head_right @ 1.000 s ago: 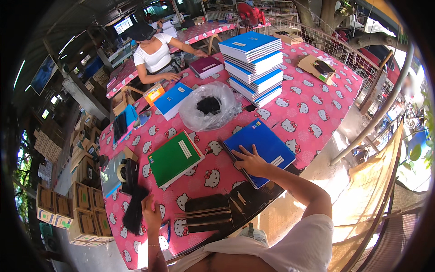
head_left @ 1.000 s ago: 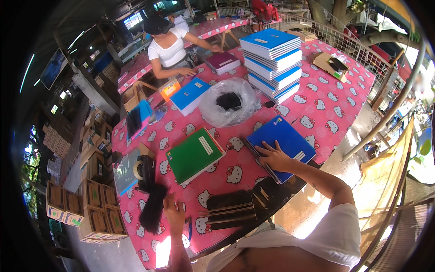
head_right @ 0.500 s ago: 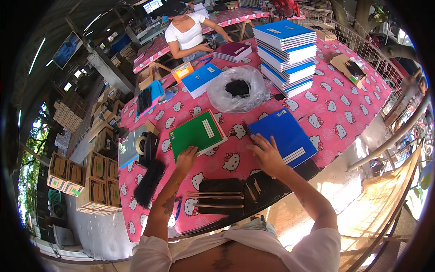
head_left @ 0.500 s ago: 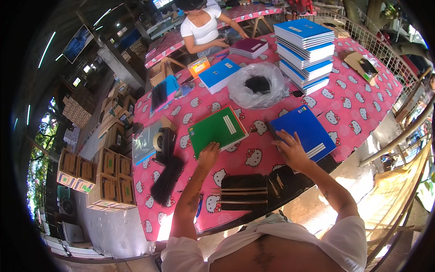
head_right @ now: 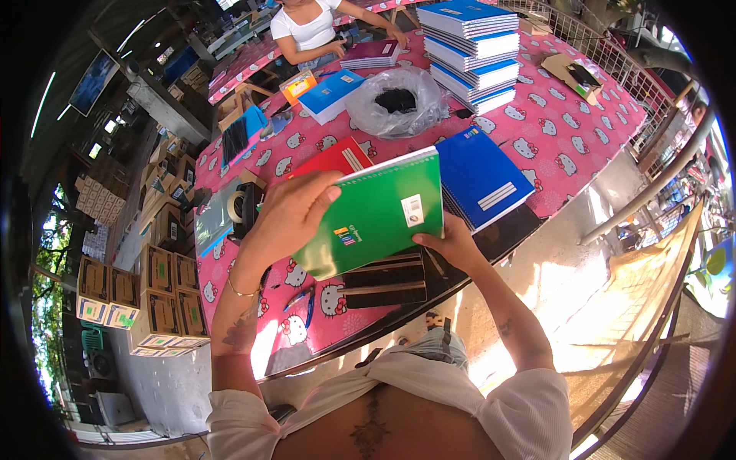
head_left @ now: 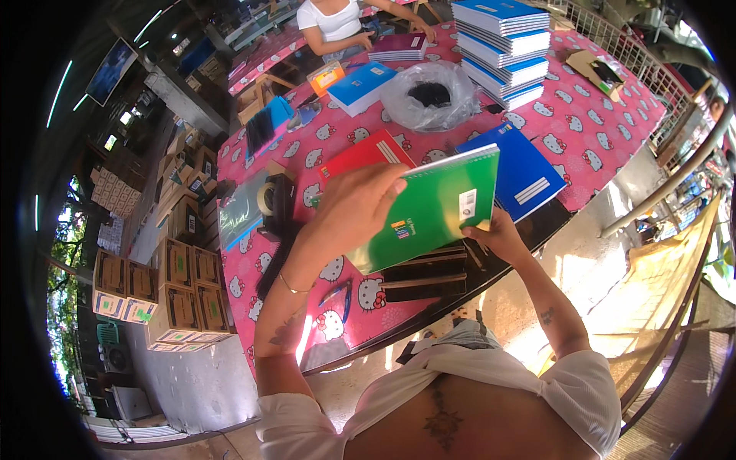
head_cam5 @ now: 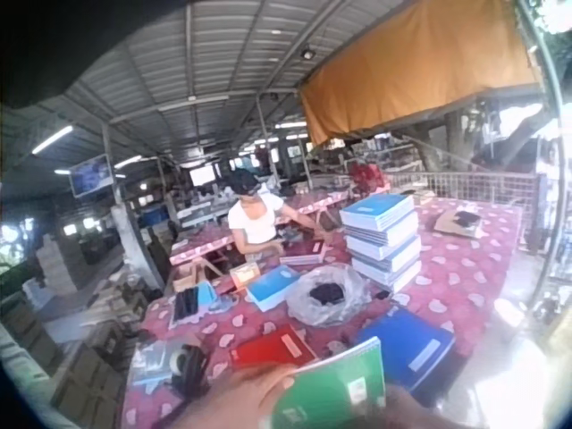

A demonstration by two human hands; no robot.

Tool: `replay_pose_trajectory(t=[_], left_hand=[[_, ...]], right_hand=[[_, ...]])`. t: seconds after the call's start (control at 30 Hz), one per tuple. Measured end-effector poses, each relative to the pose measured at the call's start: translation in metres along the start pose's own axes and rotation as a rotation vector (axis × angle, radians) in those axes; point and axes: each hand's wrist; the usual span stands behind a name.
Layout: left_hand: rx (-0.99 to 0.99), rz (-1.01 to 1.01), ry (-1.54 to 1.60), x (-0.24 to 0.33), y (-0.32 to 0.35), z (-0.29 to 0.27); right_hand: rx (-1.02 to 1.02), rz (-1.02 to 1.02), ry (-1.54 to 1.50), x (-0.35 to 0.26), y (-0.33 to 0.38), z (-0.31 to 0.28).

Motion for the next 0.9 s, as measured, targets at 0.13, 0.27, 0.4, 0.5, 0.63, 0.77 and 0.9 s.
replay_pose_trajectory(t=[0.13,0.27,0.4,0.5,0.63,0.77,0.9], left_hand=[[-0.065,0.102,-0.086,0.014,0.018,0.026],[-0.039,0.166,-0.138,0.023,0.028,0.031],[-0.061,0.235,-0.172,0.028,0.032,0.026],[-0.086,0.175,-0.228,0.015,0.046,0.036],[0.060,0.110,-0.452,-0.005,0.101,0.079],[0.474,-0.250,-0.073,-0.026,0.148,0.111],[0.660,-0.865,0.578,-0.114,0.238,0.195]], right_hand=[[0.152,-0.171,0.210,0.026,0.044,0.004],[0.291,-0.155,0.105,0.044,0.051,0.016],[0.267,-0.169,0.074,0.053,0.050,0.029],[0.225,-0.162,0.008,0.053,0.047,0.037],[0.211,-0.262,0.063,0.045,0.050,0.055],[0.282,-0.262,0.095,0.065,0.051,0.050],[0.299,-0.235,0.130,0.076,0.038,0.079]])
Point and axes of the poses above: each hand's wrist, its own y-axis away from the middle knuckle, its own z-axis out of the palm, x = y × z, and after that the axes turned 6 degrees about -z, right-handed
